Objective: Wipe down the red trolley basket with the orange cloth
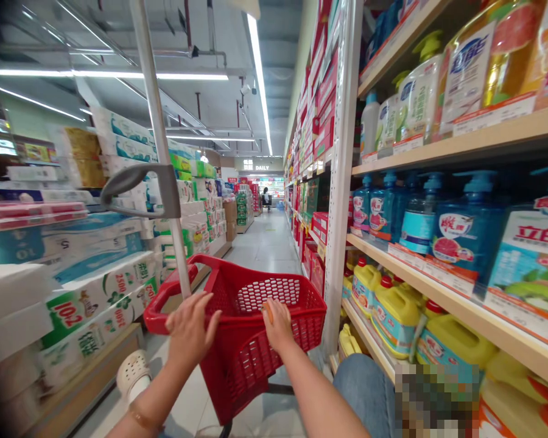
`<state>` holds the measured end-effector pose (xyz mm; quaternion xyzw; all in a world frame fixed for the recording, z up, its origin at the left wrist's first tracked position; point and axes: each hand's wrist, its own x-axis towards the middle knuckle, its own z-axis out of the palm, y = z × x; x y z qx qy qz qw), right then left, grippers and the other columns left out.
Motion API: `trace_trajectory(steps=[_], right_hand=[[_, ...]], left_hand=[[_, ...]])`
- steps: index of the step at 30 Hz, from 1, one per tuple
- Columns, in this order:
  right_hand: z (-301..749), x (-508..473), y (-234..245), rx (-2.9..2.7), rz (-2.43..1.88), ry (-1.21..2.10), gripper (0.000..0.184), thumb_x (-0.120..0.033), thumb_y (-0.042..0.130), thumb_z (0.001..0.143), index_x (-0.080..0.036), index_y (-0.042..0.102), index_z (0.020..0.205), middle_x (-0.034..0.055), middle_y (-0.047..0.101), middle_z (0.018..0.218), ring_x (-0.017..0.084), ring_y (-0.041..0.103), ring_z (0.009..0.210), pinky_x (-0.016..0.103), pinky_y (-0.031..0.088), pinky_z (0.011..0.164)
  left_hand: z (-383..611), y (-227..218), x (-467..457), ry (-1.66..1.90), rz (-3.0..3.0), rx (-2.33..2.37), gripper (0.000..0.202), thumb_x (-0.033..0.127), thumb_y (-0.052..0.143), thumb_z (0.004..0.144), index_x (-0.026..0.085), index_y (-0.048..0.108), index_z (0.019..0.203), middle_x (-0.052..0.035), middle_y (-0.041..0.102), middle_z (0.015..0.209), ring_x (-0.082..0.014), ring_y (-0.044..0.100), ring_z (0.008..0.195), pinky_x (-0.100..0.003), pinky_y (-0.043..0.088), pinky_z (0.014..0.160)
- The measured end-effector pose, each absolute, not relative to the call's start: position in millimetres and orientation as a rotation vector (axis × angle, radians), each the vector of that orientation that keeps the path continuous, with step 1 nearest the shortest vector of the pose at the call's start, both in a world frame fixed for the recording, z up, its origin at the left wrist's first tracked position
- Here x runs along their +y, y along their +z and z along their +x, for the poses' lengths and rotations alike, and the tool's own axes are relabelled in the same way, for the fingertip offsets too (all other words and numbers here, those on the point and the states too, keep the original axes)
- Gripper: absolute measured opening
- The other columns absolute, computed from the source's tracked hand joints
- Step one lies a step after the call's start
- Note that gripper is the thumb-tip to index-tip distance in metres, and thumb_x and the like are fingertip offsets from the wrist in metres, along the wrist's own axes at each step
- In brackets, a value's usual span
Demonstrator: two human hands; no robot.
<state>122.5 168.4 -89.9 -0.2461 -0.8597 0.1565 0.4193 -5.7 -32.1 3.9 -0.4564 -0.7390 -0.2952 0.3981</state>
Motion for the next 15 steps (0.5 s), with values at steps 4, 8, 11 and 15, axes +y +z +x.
trace_trajectory(steps=[4,8,11,15], right_hand=[[120.1,168.4,-90.4,-2.096,-0.684,0.415,0.044,-0.035,0.034,0.095,-0.018,0.049,0.132,0.0098,0.051,0.136,0.025,0.039,0.131,0.052,0.024,0.111],[110.6,138.4,-88.3,-2.103,-0.502,0.442,0.047,-0.037,0.034,0.097,-0.021,0.039,0.140,0.0070,0.043,0.143,0.022,0.031,0.136,0.050,0.022,0.112],[111.7,134.7,-82.1,-2.122,-0.406,0.478,0.046,-0.037,0.034,0.097,-0.023,0.038,0.140,0.0054,0.045,0.142,0.021,0.031,0.136,0.049,0.022,0.112],[116.5,156.6,-74.0,-2.082,-0.452,0.510,0.042,-0.038,0.034,0.096,-0.023,0.049,0.132,0.0068,0.054,0.133,0.021,0.044,0.128,0.048,0.032,0.107]], left_hand=[[-32.6,17.7,-55.2,-0.873,-0.730,-1.857,0.044,0.041,0.041,0.089,0.010,0.053,0.117,-0.0198,0.055,0.119,-0.0323,0.043,0.120,-0.047,0.031,0.095],[-35.2,17.2,-63.3,-0.634,-0.894,-2.039,0.036,0.036,0.036,0.091,0.018,0.063,0.074,-0.0105,0.064,0.083,-0.0285,0.053,0.101,-0.042,0.035,0.085],[-31.4,22.0,-69.3,-0.606,-0.997,-2.049,0.037,0.037,0.039,0.090,0.019,0.062,0.067,-0.0069,0.065,0.075,-0.0249,0.056,0.089,-0.041,0.035,0.083],[-38.9,30.4,-73.5,-0.713,-1.348,-1.996,0.039,0.032,0.034,0.092,0.021,0.064,0.071,-0.0023,0.068,0.078,-0.0187,0.059,0.086,-0.038,0.036,0.088]])
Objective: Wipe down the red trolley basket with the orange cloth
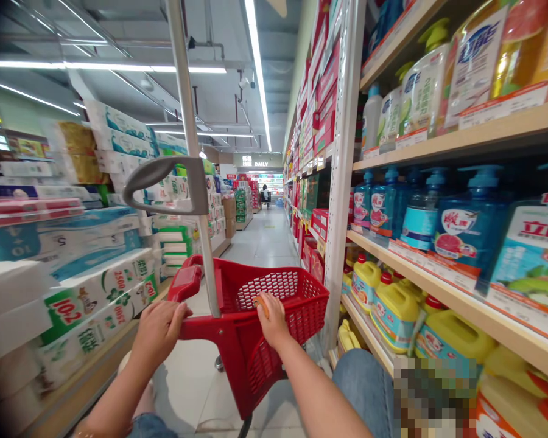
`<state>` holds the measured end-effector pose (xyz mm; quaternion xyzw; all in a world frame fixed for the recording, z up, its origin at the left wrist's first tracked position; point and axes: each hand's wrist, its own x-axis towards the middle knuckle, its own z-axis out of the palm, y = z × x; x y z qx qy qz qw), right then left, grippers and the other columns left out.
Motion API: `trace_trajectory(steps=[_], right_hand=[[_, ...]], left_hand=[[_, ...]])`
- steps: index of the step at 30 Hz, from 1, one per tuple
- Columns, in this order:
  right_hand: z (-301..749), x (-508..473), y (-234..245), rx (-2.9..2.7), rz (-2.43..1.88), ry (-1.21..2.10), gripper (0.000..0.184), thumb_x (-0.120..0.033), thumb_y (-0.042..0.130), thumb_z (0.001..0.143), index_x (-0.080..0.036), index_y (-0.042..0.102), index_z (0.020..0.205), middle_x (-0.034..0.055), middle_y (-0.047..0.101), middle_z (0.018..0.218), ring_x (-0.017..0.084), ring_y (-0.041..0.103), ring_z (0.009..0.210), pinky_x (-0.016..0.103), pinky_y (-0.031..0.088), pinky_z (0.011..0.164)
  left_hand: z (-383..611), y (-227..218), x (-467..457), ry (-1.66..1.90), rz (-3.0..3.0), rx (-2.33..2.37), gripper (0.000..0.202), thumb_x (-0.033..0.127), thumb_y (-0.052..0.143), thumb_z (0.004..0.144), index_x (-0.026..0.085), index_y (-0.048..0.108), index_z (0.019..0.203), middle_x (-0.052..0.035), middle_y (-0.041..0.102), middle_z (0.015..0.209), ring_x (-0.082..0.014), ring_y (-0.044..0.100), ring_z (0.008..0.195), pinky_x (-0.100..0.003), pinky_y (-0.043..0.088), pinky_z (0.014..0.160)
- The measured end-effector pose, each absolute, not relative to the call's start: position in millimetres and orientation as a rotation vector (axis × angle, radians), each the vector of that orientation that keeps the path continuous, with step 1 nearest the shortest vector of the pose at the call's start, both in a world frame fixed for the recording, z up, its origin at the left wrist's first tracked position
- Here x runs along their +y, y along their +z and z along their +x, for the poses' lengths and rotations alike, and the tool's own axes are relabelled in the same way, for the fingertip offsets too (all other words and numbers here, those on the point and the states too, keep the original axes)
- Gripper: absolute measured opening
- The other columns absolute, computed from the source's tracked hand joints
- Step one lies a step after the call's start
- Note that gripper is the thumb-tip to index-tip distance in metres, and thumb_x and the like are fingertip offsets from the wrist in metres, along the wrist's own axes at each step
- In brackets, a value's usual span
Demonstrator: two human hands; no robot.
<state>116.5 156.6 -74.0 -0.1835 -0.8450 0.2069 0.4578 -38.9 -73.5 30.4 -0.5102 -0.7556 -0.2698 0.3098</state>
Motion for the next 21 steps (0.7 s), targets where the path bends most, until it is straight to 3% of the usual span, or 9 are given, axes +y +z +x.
trace_trajectory(steps=[3,9,12,15,18,21], right_hand=[[111.7,154.8,-68.7,-2.010,-0.535,0.509,0.042,-0.040,0.035,0.095,-0.022,0.053,0.128,0.0091,0.057,0.129,0.023,0.048,0.124,0.051,0.033,0.106],[113.7,117.7,-51.7,-1.999,-0.319,0.590,0.044,-0.037,0.038,0.096,-0.027,0.041,0.139,0.0056,0.050,0.137,0.020,0.041,0.130,0.047,0.028,0.110],[124.7,132.8,-48.5,-1.998,-0.301,0.668,0.041,-0.040,0.039,0.095,-0.026,0.049,0.132,0.0062,0.055,0.132,0.021,0.047,0.125,0.044,0.034,0.107],[124.3,149.0,-50.1,-1.867,-0.458,0.724,0.043,-0.046,0.038,0.093,-0.020,0.060,0.121,0.0107,0.060,0.124,0.024,0.051,0.120,0.048,0.036,0.104],[114.1,134.4,-47.2,-1.729,-0.552,0.781,0.046,-0.047,0.036,0.094,-0.018,0.062,0.117,0.0123,0.061,0.122,0.025,0.050,0.121,0.051,0.031,0.107],[106.8,91.9,-36.9,-1.617,-0.559,0.808,0.047,-0.046,0.036,0.094,-0.017,0.055,0.127,0.0122,0.054,0.132,0.025,0.042,0.129,0.051,0.025,0.110]], left_hand=[[-40.7,27.7,-63.7,-0.827,-1.392,-1.914,0.042,0.027,0.030,0.093,0.019,0.061,0.065,-0.0061,0.067,0.079,-0.0199,0.058,0.092,-0.035,0.040,0.086],[-27.2,23.4,-53.3,-0.882,-1.493,-1.864,0.040,0.026,0.030,0.092,0.019,0.053,0.060,-0.0040,0.056,0.063,-0.0177,0.052,0.069,-0.035,0.040,0.074],[-31.7,28.3,-58.2,-0.924,-1.815,-1.787,0.038,0.025,0.028,0.093,0.020,0.059,0.071,-0.0035,0.061,0.073,-0.0170,0.055,0.078,-0.034,0.041,0.081],[-34.7,26.5,-54.2,-1.079,-1.758,-1.764,0.038,0.025,0.026,0.093,0.020,0.055,0.068,-0.0032,0.060,0.073,-0.0168,0.054,0.078,-0.033,0.041,0.078],[-26.9,18.5,-43.4,-1.186,-1.579,-1.736,0.038,0.024,0.025,0.093,0.020,0.048,0.063,-0.0025,0.053,0.065,-0.0163,0.050,0.068,-0.033,0.040,0.073],[-9.6,13.1,-35.4,-1.181,-1.517,-1.715,0.036,0.022,0.027,0.092,0.020,0.048,0.063,-0.0028,0.052,0.066,-0.0166,0.050,0.069,-0.034,0.039,0.074]])
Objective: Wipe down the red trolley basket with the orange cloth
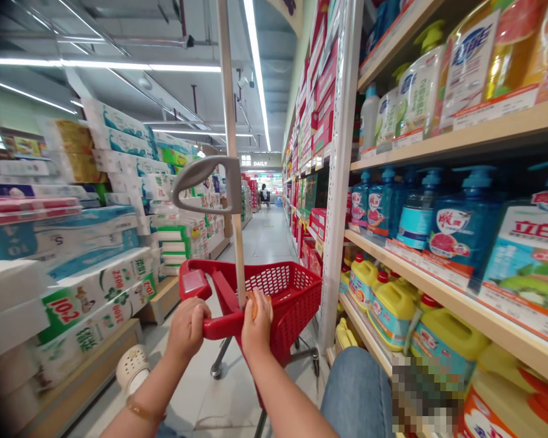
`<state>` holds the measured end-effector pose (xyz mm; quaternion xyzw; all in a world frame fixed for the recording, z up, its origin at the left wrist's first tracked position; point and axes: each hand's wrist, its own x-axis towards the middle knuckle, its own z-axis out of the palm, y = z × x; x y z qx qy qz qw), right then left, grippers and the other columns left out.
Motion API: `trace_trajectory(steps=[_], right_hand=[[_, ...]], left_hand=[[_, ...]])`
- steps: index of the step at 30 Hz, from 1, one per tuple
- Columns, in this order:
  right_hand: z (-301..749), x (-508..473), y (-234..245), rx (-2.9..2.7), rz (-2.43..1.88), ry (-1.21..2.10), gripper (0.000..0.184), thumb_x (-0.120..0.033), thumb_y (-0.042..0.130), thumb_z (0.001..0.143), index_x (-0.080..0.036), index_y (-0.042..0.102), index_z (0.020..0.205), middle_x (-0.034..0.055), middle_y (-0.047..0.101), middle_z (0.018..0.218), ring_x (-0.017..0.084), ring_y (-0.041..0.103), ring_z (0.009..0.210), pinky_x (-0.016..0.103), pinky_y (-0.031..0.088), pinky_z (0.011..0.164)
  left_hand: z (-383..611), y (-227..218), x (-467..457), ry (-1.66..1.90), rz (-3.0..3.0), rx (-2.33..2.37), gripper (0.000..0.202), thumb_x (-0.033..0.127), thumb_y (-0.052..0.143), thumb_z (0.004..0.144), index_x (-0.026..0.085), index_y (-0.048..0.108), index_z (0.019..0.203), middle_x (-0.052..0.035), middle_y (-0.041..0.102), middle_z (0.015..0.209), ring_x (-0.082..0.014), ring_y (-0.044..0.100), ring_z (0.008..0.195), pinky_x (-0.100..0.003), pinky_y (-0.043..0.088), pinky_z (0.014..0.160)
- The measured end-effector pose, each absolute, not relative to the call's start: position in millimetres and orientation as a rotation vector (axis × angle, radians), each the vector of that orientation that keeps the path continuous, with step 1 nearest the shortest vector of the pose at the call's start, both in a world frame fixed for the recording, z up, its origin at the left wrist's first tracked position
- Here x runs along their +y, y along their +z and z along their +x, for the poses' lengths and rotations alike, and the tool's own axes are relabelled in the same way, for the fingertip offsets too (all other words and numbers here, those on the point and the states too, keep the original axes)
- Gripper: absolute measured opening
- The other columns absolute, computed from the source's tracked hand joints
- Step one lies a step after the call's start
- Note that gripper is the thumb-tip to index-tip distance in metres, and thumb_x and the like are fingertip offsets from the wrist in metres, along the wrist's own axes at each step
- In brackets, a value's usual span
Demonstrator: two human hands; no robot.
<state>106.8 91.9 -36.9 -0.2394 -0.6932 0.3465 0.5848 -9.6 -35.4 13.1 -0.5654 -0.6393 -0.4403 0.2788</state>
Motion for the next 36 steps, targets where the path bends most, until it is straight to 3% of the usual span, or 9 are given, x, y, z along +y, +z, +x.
trace_trajectory(steps=[5,7,9,11,13,15,25,30,36], right_hand=[[113.5,19.8,-21.0,-1.410,-0.665,0.867,0.059,-0.041,0.031,0.098,-0.015,0.017,0.148,0.0139,0.027,0.150,0.024,0.025,0.139,0.050,0.029,0.109],[124.1,5.5,-15.8,-1.502,-0.650,0.728,0.060,-0.037,0.034,0.097,-0.018,0.012,0.149,0.0118,0.022,0.153,0.026,0.019,0.141,0.054,0.026,0.110],[139.4,5.3,-8.2,-1.710,-0.516,0.562,0.057,-0.034,0.036,0.097,-0.019,0.018,0.149,0.0104,0.025,0.152,0.027,0.020,0.140,0.055,0.024,0.111],[156.3,18.2,2.3,-1.882,-0.358,0.476,0.051,-0.029,0.037,0.096,-0.020,0.029,0.146,0.0097,0.039,0.145,0.024,0.034,0.135,0.049,0.029,0.111],[169.1,37.0,13.6,-1.995,-0.263,0.448,0.044,-0.027,0.039,0.095,-0.023,0.043,0.138,0.0064,0.054,0.134,0.021,0.048,0.125,0.042,0.038,0.107],[172.4,51.4,22.7,-2.066,-0.242,0.449,0.040,-0.027,0.042,0.094,-0.023,0.049,0.133,0.0060,0.058,0.129,0.020,0.052,0.120,0.039,0.041,0.104],[149.3,29.2,34.3,-2.072,-0.443,0.144,0.045,-0.026,0.039,0.093,-0.009,0.048,0.133,0.0174,0.056,0.129,0.029,0.051,0.121,0.050,0.038,0.104],[178.7,49.6,31.1,-2.133,-0.346,0.084,0.044,-0.027,0.040,0.093,-0.013,0.048,0.134,0.0139,0.055,0.131,0.027,0.050,0.123,0.047,0.040,0.103],[148.7,42.6,31.0,-2.113,-0.551,0.084,0.043,-0.023,0.041,0.091,-0.006,0.053,0.128,0.0217,0.055,0.129,0.034,0.048,0.123,0.054,0.034,0.105]], left_hand=[[28.8,12.1,-28.1,-1.157,-1.391,-1.750,0.038,0.022,0.027,0.092,0.020,0.049,0.061,-0.0025,0.050,0.064,-0.0167,0.048,0.067,-0.034,0.038,0.071],[40.8,12.0,-26.7,-1.124,-1.365,-1.785,0.039,0.023,0.027,0.092,0.020,0.050,0.061,-0.0027,0.051,0.063,-0.0169,0.048,0.067,-0.034,0.039,0.070],[44.6,13.4,-27.8,-1.072,-1.411,-1.796,0.040,0.024,0.027,0.092,0.020,0.052,0.062,-0.0033,0.053,0.063,-0.0171,0.048,0.067,-0.035,0.039,0.070],[37.9,17.8,-30.9,-0.992,-1.572,-1.769,0.040,0.024,0.028,0.092,0.020,0.056,0.065,-0.0040,0.058,0.066,-0.0172,0.051,0.068,-0.035,0.041,0.071],[23.5,24.0,-33.3,-0.914,-1.762,-1.730,0.037,0.025,0.029,0.092,0.020,0.061,0.074,-0.0046,0.064,0.074,-0.0180,0.056,0.077,-0.036,0.042,0.077],[9.4,28.4,-32.1,-0.917,-1.792,-1.740,0.037,0.025,0.030,0.093,0.020,0.064,0.079,-0.0044,0.068,0.084,-0.0188,0.059,0.091,-0.038,0.042,0.088],[35.9,20.8,-12.0,-0.855,-1.507,-1.893,0.036,0.024,0.031,0.091,0.018,0.064,0.079,-0.0087,0.069,0.083,-0.0213,0.060,0.084,-0.040,0.044,0.086],[2.3,51.6,-21.1,-0.693,-1.544,-1.991,0.037,0.029,0.030,0.092,0.018,0.065,0.101,-0.0086,0.067,0.110,-0.0235,0.055,0.111,-0.042,0.039,0.096],[4.4,61.8,-12.4,-0.591,-1.485,-2.104,0.039,0.028,0.028,0.093,0.016,0.065,0.089,-0.0099,0.069,0.091,-0.0216,0.061,0.092,-0.036,0.042,0.086]])
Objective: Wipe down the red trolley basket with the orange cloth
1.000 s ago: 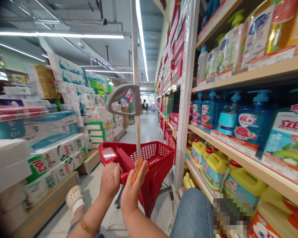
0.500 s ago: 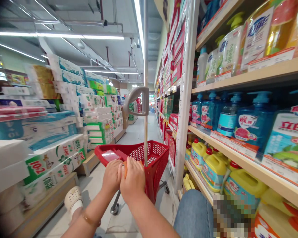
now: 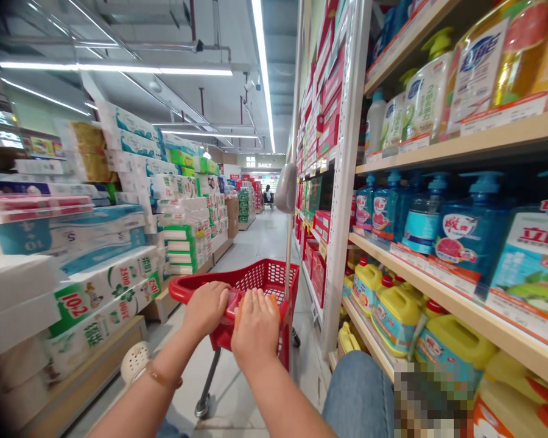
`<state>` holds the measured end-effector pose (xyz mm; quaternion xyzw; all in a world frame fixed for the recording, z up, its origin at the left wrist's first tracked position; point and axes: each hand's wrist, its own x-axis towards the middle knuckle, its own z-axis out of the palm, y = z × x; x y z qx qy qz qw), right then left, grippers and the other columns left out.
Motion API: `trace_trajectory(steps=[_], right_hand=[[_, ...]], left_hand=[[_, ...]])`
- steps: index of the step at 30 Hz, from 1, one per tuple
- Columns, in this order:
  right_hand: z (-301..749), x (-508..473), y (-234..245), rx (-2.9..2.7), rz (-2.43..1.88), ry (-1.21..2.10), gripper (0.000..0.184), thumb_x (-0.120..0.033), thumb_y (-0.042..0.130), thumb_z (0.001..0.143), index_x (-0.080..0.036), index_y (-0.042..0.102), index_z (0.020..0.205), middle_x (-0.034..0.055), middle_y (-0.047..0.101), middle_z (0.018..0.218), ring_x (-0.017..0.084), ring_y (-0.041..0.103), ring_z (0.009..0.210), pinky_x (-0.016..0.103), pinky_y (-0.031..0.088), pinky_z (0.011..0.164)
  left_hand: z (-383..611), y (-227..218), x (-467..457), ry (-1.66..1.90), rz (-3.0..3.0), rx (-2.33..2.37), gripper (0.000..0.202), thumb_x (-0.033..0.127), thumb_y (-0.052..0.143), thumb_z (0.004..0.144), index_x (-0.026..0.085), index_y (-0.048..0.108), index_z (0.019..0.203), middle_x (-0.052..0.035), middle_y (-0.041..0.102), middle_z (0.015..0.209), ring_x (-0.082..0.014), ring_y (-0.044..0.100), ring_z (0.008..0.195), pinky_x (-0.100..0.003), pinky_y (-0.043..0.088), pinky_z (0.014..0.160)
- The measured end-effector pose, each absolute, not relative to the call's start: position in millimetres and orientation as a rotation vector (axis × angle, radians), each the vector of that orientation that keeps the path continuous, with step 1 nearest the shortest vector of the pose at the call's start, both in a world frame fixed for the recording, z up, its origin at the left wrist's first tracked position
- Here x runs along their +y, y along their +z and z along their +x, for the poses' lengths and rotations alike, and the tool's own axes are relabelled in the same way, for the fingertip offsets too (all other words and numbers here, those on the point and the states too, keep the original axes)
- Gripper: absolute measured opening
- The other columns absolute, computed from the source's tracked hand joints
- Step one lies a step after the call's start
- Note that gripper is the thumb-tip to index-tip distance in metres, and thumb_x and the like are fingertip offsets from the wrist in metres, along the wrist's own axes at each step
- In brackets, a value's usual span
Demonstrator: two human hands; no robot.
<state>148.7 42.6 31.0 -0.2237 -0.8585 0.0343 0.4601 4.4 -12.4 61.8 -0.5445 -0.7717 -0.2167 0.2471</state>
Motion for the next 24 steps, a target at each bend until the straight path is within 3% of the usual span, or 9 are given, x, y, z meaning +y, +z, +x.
trace_trajectory(steps=[7,13,19,22,24], right_hand=[[159.1,54.1,33.3,-2.147,-0.419,0.035,0.043,-0.026,0.040,0.093,-0.011,0.049,0.132,0.0156,0.054,0.132,0.029,0.047,0.126,0.049,0.034,0.106],[140.4,65.8,39.1,-2.056,-0.606,0.099,0.040,-0.025,0.039,0.093,-0.010,0.055,0.126,0.0176,0.058,0.126,0.031,0.051,0.121,0.051,0.036,0.102],[114.1,54.4,49.0,-2.130,-0.437,0.171,0.039,-0.027,0.043,0.092,-0.012,0.054,0.126,0.0136,0.058,0.127,0.025,0.049,0.123,0.044,0.033,0.106],[132.5,69.0,56.1,-2.226,-0.395,0.186,0.045,-0.034,0.055,0.088,-0.017,0.051,0.129,0.0125,0.058,0.127,0.026,0.051,0.119,0.044,0.037,0.102],[146.7,82.7,58.0,-2.278,-0.393,0.211,0.061,-0.038,0.067,0.079,-0.019,0.046,0.133,0.0122,0.058,0.127,0.027,0.052,0.117,0.044,0.038,0.099]], left_hand=[[-6.5,65.5,-22.4,-0.488,-1.607,-2.145,0.039,0.031,0.027,0.094,0.020,0.063,0.104,-0.0074,0.070,0.105,-0.0204,0.063,0.098,-0.034,0.042,0.083],[-7.0,63.6,-13.4,-0.334,-1.338,-2.292,0.045,0.028,0.020,0.094,0.012,0.060,0.107,-0.0133,0.070,0.083,-0.0259,0.067,0.083,-0.036,0.044,0.070],[4.7,63.3,-11.9,-0.330,-1.490,-2.305,0.041,0.033,0.024,0.094,0.017,0.058,0.112,-0.0114,0.071,0.094,-0.0218,0.068,0.084,-0.031,0.046,0.069],[4.8,62.0,-17.2,-0.316,-1.492,-2.311,0.048,0.036,0.021,0.095,0.017,0.064,0.101,-0.0127,0.072,0.089,-0.0227,0.068,0.081,-0.032,0.047,0.068],[10.1,60.3,-17.4,-0.319,-1.459,-2.307,0.050,0.036,0.021,0.095,0.016,0.067,0.090,-0.0143,0.072,0.084,-0.0241,0.068,0.077,-0.033,0.047,0.067]])
